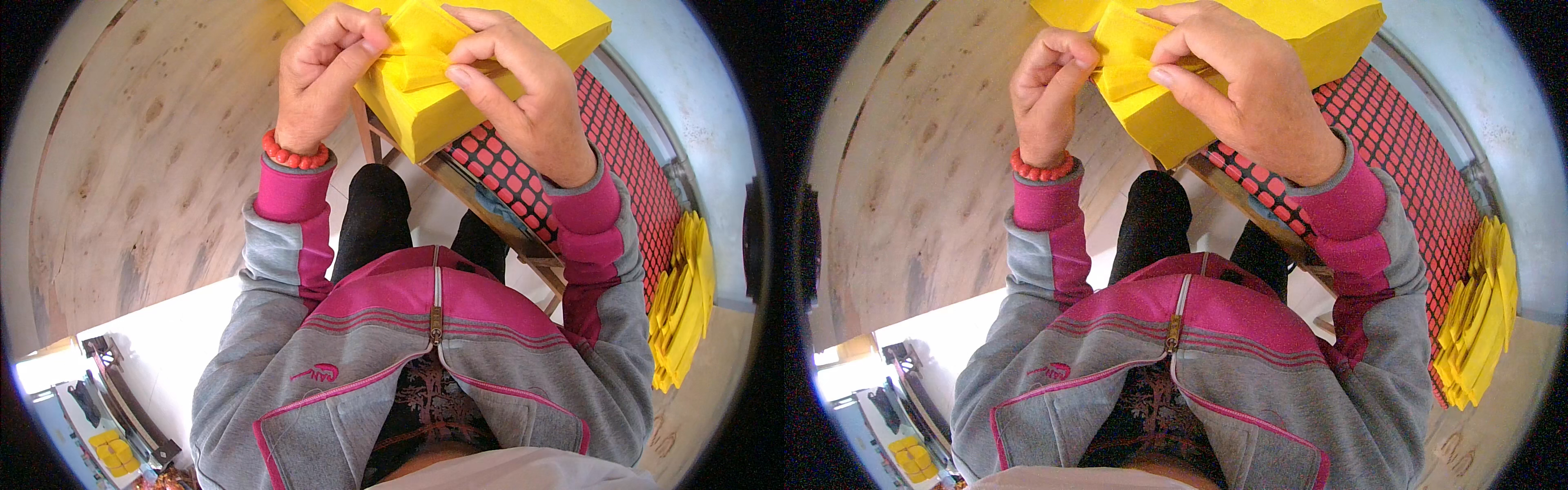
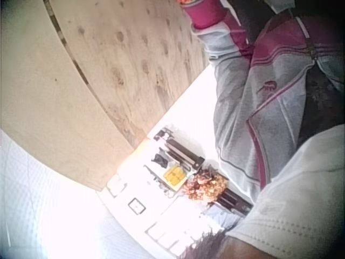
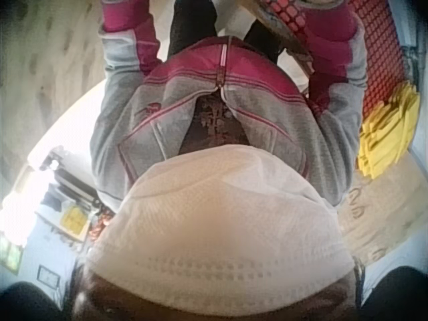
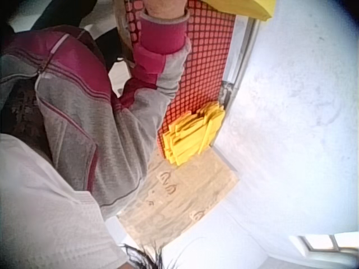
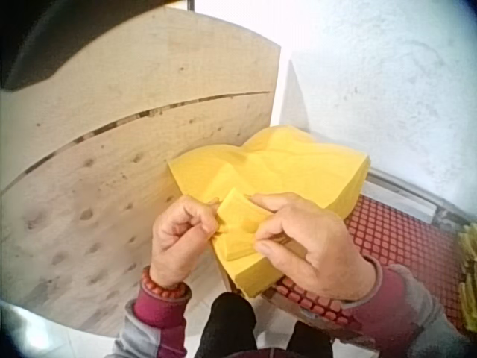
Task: The person folds yellow paper sheets by hand on a patterned table, pressing creases and stacking the folded pieces. The person handles the paper one at a time, aligning edges and smoothing folds before placing each finished sheet into a growing stack.
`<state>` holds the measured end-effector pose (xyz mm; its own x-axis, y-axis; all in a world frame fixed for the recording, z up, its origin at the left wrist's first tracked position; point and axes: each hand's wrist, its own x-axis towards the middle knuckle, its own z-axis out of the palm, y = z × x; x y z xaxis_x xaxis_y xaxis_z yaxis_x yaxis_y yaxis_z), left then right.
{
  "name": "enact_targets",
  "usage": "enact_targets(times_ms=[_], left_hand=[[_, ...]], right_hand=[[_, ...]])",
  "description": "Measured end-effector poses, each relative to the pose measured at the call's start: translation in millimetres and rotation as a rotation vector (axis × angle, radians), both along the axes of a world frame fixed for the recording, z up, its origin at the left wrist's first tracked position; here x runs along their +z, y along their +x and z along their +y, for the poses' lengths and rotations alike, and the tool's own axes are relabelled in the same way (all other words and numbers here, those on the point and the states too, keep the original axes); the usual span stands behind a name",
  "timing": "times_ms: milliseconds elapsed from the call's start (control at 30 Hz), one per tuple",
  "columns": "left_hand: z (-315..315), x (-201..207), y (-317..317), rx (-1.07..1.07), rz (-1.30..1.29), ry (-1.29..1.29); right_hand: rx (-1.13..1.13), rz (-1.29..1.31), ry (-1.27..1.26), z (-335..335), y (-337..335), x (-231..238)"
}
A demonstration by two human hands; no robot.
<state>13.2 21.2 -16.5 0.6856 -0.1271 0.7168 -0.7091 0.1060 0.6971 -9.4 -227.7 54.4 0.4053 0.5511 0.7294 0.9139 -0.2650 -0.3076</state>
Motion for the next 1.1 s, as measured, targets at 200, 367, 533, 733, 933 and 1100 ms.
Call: enact_targets(times_ms=[200,367,533,733,933,1100], left_hand=[[1,2,-3,-0.108,-0.041,0.059],[0,0,-2,0.021,-0.059,0.141],[-3,-3,-1,0.01,-0.01,0.038],[-9,1,-4,0.015,0.025,-0.004],[-12,1,-4,0.041,0.039,-0.058],[-7,-3,-2,0.046,0.005,-0.033]], right_hand=[[-0.009,0.01,0.019,1,-1,-2],[-0.002,0.034,0.077,1,0,-6],[0.052,-0.038,0.145,1,5,-6],[0.018,0.005,0.05,-3,0,0],[0.019,-0.029,-0.025,-1,0,4],[0.035,-0.052,-0.006,-1,0,2]])
